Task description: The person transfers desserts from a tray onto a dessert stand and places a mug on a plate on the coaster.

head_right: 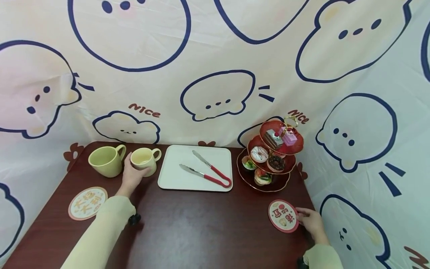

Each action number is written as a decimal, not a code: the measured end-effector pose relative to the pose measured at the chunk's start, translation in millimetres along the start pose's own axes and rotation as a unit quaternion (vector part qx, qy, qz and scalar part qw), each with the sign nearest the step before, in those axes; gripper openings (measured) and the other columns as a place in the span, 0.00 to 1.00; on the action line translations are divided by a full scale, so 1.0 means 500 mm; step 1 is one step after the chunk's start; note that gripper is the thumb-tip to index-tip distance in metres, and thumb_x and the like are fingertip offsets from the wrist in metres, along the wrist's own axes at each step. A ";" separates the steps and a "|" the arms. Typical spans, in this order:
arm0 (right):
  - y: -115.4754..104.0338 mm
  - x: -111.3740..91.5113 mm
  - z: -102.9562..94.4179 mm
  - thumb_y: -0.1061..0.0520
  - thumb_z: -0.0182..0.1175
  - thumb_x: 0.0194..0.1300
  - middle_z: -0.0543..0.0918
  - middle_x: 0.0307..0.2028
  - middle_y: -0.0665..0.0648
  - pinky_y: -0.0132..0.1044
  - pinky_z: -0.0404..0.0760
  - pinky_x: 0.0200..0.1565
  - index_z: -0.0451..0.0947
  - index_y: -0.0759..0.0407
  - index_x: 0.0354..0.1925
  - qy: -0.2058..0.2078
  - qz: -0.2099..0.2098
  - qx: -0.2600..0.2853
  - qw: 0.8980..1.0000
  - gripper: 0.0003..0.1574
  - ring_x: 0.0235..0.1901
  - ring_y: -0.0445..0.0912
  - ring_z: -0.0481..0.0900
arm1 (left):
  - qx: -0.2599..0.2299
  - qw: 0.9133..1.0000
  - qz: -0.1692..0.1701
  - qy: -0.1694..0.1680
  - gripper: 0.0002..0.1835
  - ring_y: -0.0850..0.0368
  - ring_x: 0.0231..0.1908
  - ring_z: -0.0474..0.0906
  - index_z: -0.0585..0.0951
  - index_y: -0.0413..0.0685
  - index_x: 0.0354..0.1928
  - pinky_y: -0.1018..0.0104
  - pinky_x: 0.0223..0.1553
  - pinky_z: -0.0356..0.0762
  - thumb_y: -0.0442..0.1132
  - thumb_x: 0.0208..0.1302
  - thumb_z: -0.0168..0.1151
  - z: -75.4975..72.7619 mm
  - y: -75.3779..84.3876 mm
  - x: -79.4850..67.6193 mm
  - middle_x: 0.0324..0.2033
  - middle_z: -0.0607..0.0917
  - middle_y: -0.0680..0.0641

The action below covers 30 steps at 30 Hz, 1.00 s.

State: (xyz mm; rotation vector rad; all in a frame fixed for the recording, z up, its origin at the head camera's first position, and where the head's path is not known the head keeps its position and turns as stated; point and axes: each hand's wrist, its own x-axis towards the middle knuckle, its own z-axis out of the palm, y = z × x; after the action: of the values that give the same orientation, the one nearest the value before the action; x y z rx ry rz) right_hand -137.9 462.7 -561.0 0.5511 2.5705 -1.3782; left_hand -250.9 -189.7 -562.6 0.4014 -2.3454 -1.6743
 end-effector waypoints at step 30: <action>0.001 0.002 0.001 0.70 0.57 0.70 0.82 0.38 0.63 0.41 0.87 0.38 0.75 0.82 0.57 0.003 -0.044 -0.101 0.994 0.20 0.37 0.52 0.85 | 0.000 0.999 -0.023 0.037 0.53 0.37 0.68 0.65 0.56 0.40 0.75 0.45 0.69 0.61 0.36 0.53 0.79 0.019 0.006 0.016 0.67 0.68 0.32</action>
State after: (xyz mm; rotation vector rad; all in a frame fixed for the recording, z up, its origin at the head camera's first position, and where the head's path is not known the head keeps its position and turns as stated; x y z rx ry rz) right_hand -138.9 463.0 -561.8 0.4128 2.7264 -1.1243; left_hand -262.0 -183.4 -562.7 0.5120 -2.2988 -1.6504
